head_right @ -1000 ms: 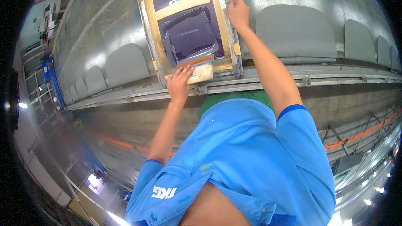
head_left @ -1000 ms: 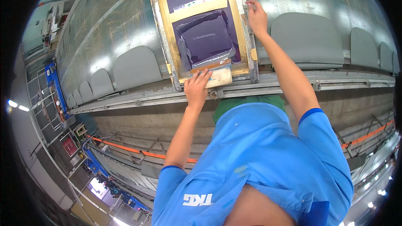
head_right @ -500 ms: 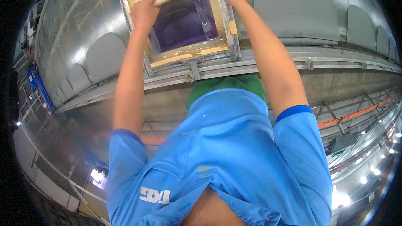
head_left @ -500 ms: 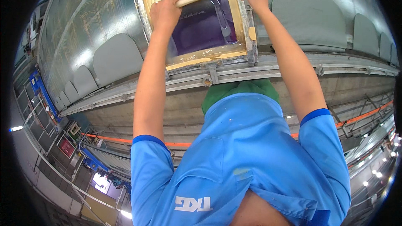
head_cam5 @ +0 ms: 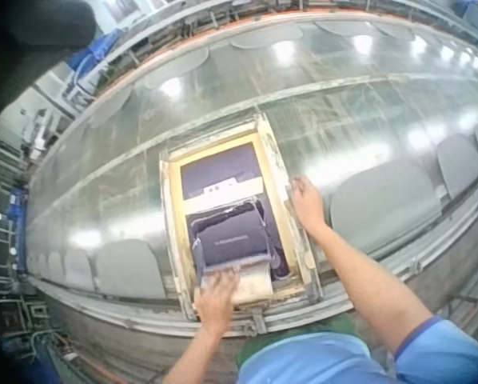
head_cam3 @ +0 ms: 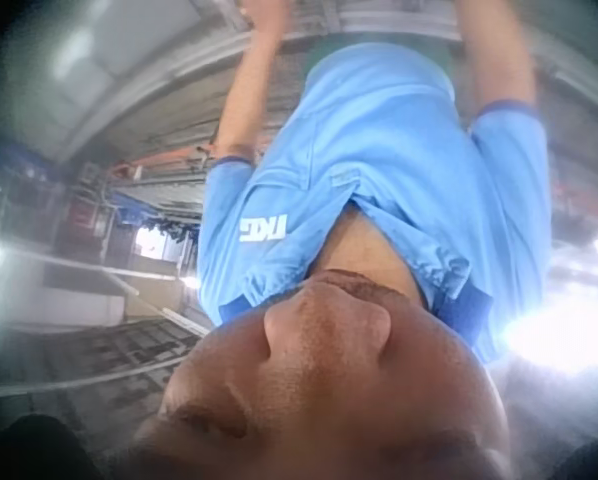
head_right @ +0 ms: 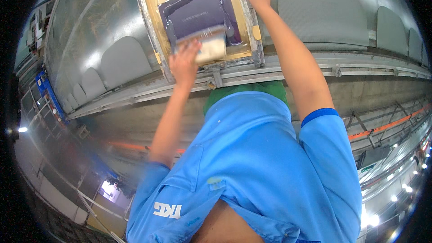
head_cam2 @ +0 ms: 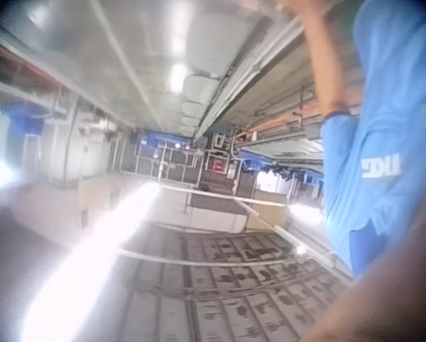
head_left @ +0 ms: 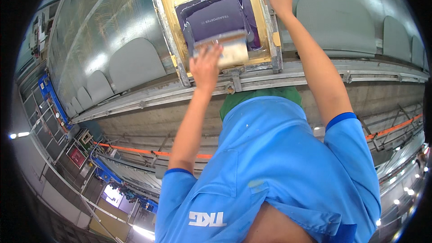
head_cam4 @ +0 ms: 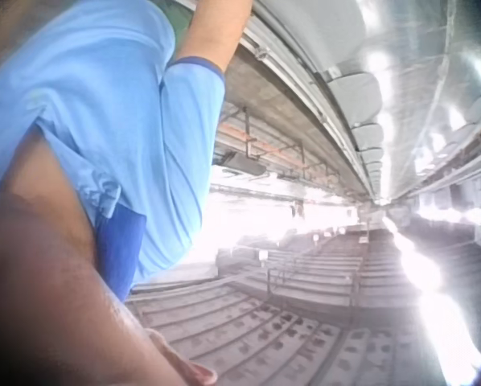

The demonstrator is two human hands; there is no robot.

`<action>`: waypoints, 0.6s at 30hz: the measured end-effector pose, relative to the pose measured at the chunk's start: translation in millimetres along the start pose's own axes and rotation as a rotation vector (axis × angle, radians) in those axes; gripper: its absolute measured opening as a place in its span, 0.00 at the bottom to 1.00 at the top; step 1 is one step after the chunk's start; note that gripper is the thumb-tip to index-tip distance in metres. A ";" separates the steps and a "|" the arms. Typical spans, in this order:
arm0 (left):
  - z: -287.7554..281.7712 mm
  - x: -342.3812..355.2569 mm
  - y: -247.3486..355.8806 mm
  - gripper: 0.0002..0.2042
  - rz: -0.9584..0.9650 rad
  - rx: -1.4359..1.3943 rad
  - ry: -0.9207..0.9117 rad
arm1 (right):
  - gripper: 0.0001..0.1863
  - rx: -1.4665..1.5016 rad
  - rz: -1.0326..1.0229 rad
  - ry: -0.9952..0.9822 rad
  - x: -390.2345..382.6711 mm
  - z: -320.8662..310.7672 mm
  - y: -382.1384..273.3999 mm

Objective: The person uses a squeegee to spread purple ink across a screen printing frame. They repeatedly pull the squeegee from top to bottom to coat the mesh evenly. The person briefly moves the frame to a side station to add more ink from a bottle before returning to the main table to continue the process.

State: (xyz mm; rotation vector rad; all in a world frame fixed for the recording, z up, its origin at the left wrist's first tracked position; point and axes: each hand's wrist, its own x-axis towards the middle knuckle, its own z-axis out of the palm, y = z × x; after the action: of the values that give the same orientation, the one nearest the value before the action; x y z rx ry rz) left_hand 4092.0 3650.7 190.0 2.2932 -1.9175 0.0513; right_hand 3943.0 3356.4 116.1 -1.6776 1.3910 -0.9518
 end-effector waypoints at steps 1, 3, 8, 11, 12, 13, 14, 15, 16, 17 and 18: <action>4.2 23.1 -10.5 0.28 -0.028 -0.014 -0.015 | 0.15 0.021 -0.054 0.015 -0.5 -0.5 -1.6; 9.3 77.8 -35.6 0.25 -0.128 -0.032 -0.103 | 0.15 0.136 0.030 -0.032 -1.2 -3.0 -6.0; 7.0 158.3 -66.2 0.22 -0.207 -0.062 -0.220 | 0.16 0.110 0.116 -0.071 -0.8 -9.2 -11.2; 9.6 123.4 -47.4 0.21 -0.144 -0.048 -0.119 | 0.15 0.066 0.093 -0.042 1.5 -7.2 -6.2; 11.4 103.0 -39.6 0.21 -0.122 -0.059 -0.074 | 0.15 0.042 0.038 0.005 2.0 -5.1 -4.5; 11.3 80.7 -32.1 0.22 -0.068 -0.058 -0.018 | 0.15 0.021 -0.019 0.056 3.2 -3.3 -2.6; 9.4 63.0 -27.2 0.23 -0.050 -0.055 -0.062 | 0.15 0.001 0.035 0.025 4.5 -1.8 -1.3; 8.8 52.6 -24.2 0.23 -0.031 -0.090 0.003 | 0.14 -0.021 0.092 -0.009 3.8 -1.5 0.2; 7.1 48.2 -22.7 0.23 -0.039 -0.126 -0.003 | 0.14 -0.046 0.149 -0.045 3.6 -1.5 0.5; 5.1 51.8 -24.6 0.24 -0.065 -0.167 -0.035 | 0.13 -0.029 0.117 -0.034 2.9 -1.3 0.2; 3.2 62.3 -28.3 0.23 -0.095 -0.156 -0.026 | 0.13 -0.025 0.113 -0.032 2.0 -2.9 -0.2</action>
State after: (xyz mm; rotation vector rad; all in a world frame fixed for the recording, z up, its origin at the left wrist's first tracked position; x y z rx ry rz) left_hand 4130.8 3594.3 191.8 2.2877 -1.7543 -0.1344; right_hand 3940.7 3354.2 117.8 -1.6074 1.4653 -0.8440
